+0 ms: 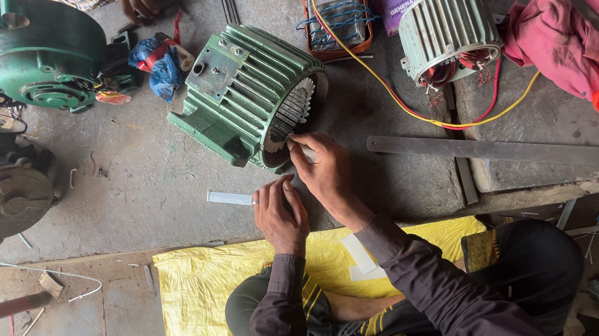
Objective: The person sits on the floor and works on a green electric motor. They cut small white strips with scissors, fold them, and insert them into the motor's stator slots. They also smooth the strips on a metal bar and place them into the motor.
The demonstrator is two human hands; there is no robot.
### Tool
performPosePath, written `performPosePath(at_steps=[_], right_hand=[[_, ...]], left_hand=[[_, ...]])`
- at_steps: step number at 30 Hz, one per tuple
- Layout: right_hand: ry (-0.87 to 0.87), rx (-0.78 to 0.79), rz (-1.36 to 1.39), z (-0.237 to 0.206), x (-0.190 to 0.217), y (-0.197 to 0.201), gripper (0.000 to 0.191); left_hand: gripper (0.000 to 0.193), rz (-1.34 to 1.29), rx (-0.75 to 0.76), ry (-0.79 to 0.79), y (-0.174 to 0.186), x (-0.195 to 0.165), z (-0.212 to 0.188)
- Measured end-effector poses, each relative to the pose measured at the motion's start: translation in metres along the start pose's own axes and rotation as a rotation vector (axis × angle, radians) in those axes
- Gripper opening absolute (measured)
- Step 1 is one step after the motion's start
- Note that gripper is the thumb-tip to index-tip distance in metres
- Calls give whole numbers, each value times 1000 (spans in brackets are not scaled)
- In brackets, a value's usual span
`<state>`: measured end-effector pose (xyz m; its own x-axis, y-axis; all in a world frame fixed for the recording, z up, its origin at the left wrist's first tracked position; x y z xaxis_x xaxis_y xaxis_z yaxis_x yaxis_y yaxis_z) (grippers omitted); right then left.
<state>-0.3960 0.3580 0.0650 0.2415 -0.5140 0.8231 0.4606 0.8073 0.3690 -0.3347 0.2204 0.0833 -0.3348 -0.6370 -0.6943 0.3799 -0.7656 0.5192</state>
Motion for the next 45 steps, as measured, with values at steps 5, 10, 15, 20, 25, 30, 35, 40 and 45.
performPosePath(at_steps=[5, 10, 15, 20, 25, 30, 35, 40, 45], right_hand=[[-93, 17, 80, -4, -4, -7, 15], [-176, 49, 132, -7, -11, -16, 16], [-145, 25, 53, -9, -13, -18, 16], [-86, 43, 136, -8, -12, -20, 16], [-26, 26, 75, -7, -3, -3, 22], [-55, 101, 114, -17, 3, 12, 23], [16, 272, 133, -27, 9, 13, 24], [205, 287, 58, -32, 21, 16, 24], [109, 319, 115, -34, 13, 11, 20]], left_hand=[[16, 4, 0, -17, 1, 0, 1], [16, 9, -2, -15, 1, 0, 2], [16, 5, -1, -11, 1, 1, 2], [15, 7, -8, -27, 3, -1, 3], [14, -7, -17, -28, 5, -4, 3], [17, -17, -16, 20, 5, 5, -1], [25, -82, -81, -16, 7, 16, -9], [20, -86, -55, -19, 6, 25, -14], [19, -123, -34, -71, 9, 18, -11]])
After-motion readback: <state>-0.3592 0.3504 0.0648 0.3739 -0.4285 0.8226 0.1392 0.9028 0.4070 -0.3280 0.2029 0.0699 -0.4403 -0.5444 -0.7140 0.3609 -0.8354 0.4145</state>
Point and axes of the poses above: each hand's wrist, its own z-axis towards the middle knuckle, its own y-axis out of the back of the hand, x = y × z, the point moved 9 cm from there along z, towards the middle knuckle, and after that the axes turned 14 degrees about -z, right-handed, at the moved point
